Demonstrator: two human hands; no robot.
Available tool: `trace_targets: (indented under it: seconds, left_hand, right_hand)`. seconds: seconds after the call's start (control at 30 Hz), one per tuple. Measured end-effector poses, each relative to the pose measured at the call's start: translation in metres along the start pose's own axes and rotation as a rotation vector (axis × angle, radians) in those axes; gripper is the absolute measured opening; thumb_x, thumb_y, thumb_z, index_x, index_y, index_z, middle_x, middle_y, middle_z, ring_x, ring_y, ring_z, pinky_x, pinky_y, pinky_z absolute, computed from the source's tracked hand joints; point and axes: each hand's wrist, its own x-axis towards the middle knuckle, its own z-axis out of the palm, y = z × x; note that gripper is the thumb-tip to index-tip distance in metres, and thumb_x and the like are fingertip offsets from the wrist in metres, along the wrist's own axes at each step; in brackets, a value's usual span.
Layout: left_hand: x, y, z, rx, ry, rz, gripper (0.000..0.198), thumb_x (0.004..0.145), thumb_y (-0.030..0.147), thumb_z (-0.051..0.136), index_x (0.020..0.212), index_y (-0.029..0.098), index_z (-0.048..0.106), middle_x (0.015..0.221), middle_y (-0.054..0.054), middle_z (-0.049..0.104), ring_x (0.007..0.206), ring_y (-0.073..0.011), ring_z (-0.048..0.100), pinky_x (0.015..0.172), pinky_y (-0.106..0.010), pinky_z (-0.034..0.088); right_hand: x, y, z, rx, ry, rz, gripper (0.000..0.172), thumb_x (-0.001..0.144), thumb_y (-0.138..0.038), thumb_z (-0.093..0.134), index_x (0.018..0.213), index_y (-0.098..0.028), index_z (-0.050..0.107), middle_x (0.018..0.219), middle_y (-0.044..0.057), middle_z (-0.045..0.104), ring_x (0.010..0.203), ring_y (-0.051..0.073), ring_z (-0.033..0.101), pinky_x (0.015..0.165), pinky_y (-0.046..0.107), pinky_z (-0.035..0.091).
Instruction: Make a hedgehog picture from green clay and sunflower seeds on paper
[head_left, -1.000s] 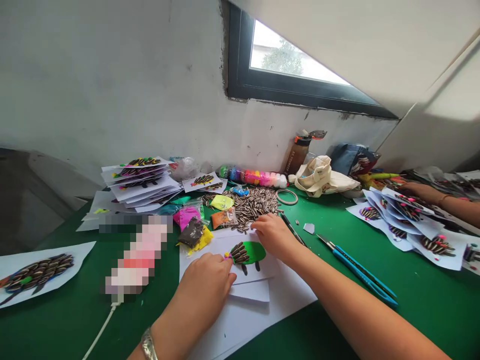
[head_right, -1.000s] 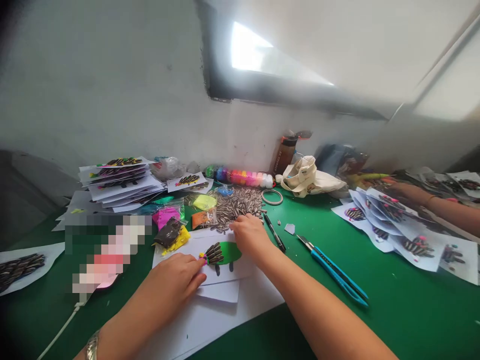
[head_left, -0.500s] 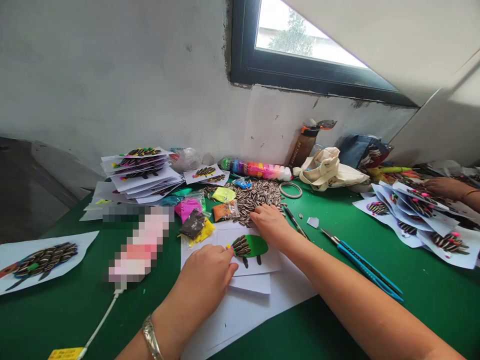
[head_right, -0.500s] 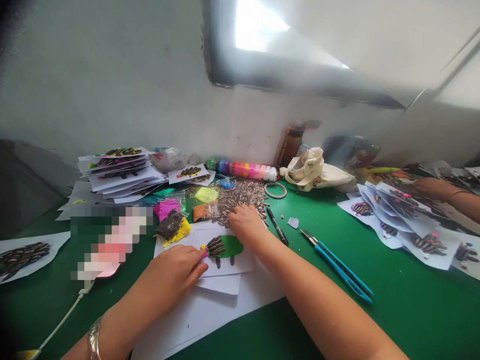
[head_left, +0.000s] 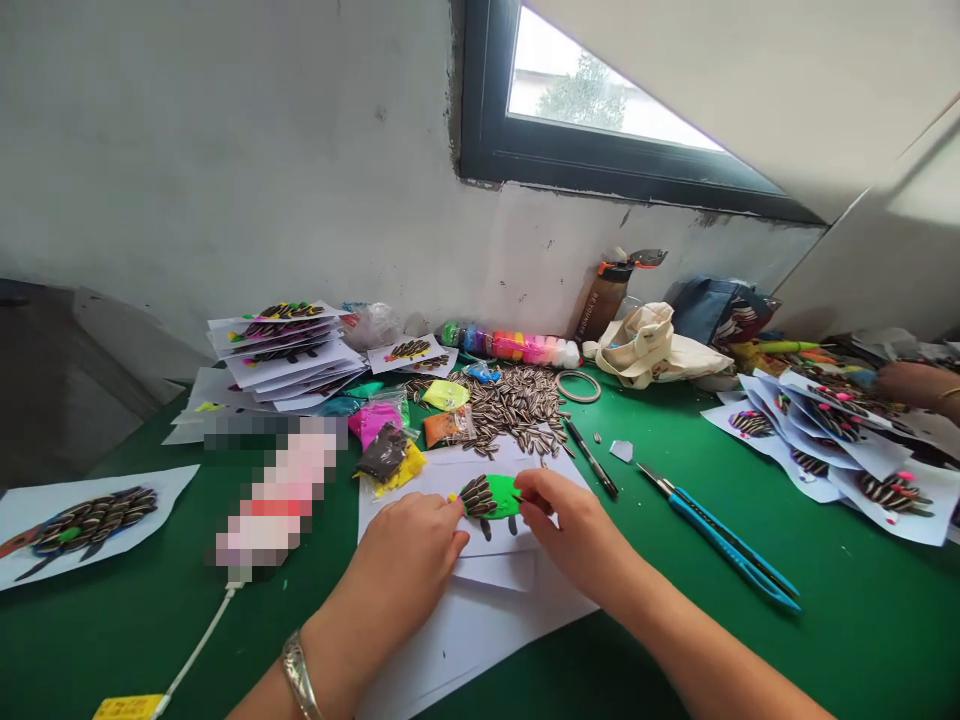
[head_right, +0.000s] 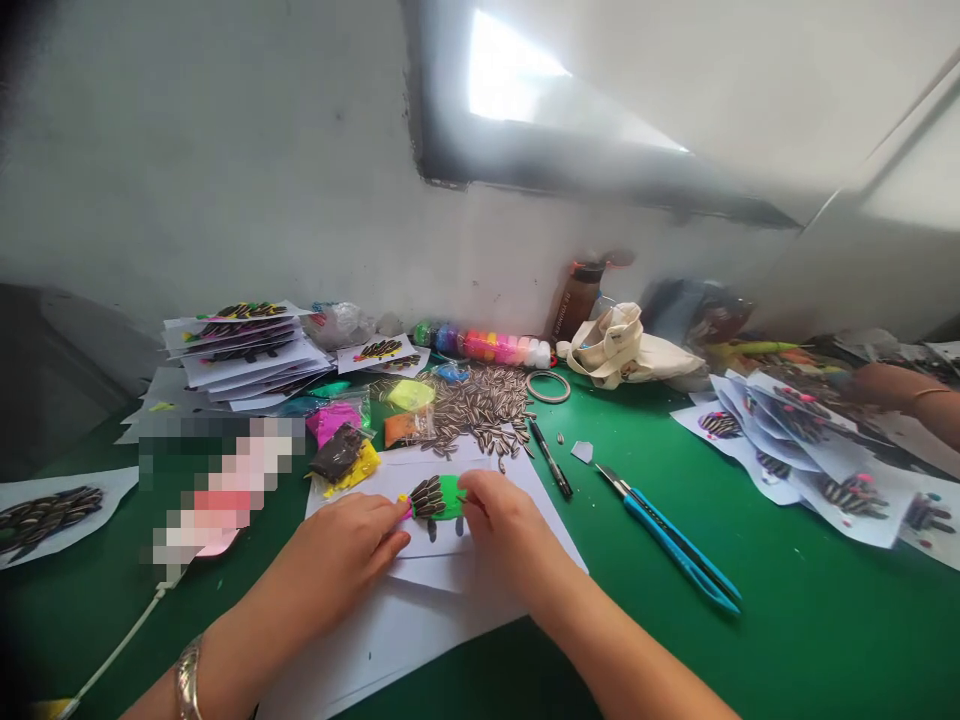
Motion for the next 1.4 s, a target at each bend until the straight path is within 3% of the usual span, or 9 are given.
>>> trace_targets:
  seconds: [0.17,0.3,0.43,0.87,1.1,1.4]
  left_hand:
    - [-0.001,-0.002,0.002,0.015,-0.013,-0.003,0.024,0.093,0.028,0.046,0.101,0.02,0.067,0.096,-0.007,0.07,0.095,-0.0269,0.063,0.081,-0.04,0.048]
    - [-0.002,0.001,-0.001,0.023,-0.036,-0.002,0.024,0.093,0.027,0.046,0.103,0.02,0.067,0.1,-0.008,0.07,0.098,-0.0263,0.063,0.085,-0.039,0.048]
    - [-0.003,0.004,-0.003,0.018,-0.066,0.004,0.024,0.093,0.025,0.045,0.101,0.019,0.067,0.102,-0.009,0.07,0.099,-0.0275,0.063,0.085,-0.042,0.048]
    - [-0.005,0.01,-0.004,-0.04,-0.1,-0.014,0.021,0.094,0.025,0.046,0.094,0.019,0.066,0.095,-0.008,0.068,0.096,-0.0271,0.061,0.083,-0.041,0.049]
    - [-0.004,0.01,0.001,-0.058,-0.092,-0.006,0.019,0.092,0.025,0.049,0.095,0.019,0.066,0.1,-0.008,0.066,0.099,-0.026,0.058,0.087,-0.04,0.047]
    - [-0.003,0.01,0.006,-0.044,-0.105,0.001,0.021,0.093,0.026,0.048,0.089,0.017,0.067,0.101,-0.009,0.064,0.1,-0.0268,0.056,0.088,-0.042,0.046]
  right_hand:
    - [0.001,0.005,0.012,-0.037,-0.1,-0.042,0.018,0.088,-0.005,0.046,0.084,-0.02,0.057,0.084,0.001,0.057,0.074,0.013,0.053,0.067,0.022,0.04]
    - [0.0,0.002,0.009,-0.192,-0.089,-0.055,0.018,0.09,-0.008,0.042,0.083,-0.018,0.056,0.081,0.002,0.055,0.07,0.014,0.049,0.064,0.024,0.039]
    - [0.0,-0.002,0.005,-0.172,-0.142,-0.07,0.018,0.09,-0.01,0.045,0.08,-0.019,0.058,0.075,0.0,0.056,0.068,0.013,0.05,0.062,0.022,0.038]
    - [0.005,0.011,0.002,0.036,0.034,-0.081,0.017,0.084,-0.007,0.052,0.084,-0.019,0.063,0.072,-0.001,0.058,0.066,0.012,0.052,0.061,0.022,0.038]
    - [0.006,0.011,0.0,0.056,-0.006,-0.081,0.019,0.085,-0.008,0.053,0.086,-0.021,0.066,0.076,0.0,0.063,0.069,0.013,0.058,0.064,0.023,0.042]
    - [0.004,0.011,0.016,-0.026,-0.012,-0.14,0.02,0.088,-0.012,0.052,0.091,-0.021,0.069,0.084,0.003,0.065,0.079,0.016,0.06,0.07,0.025,0.047]
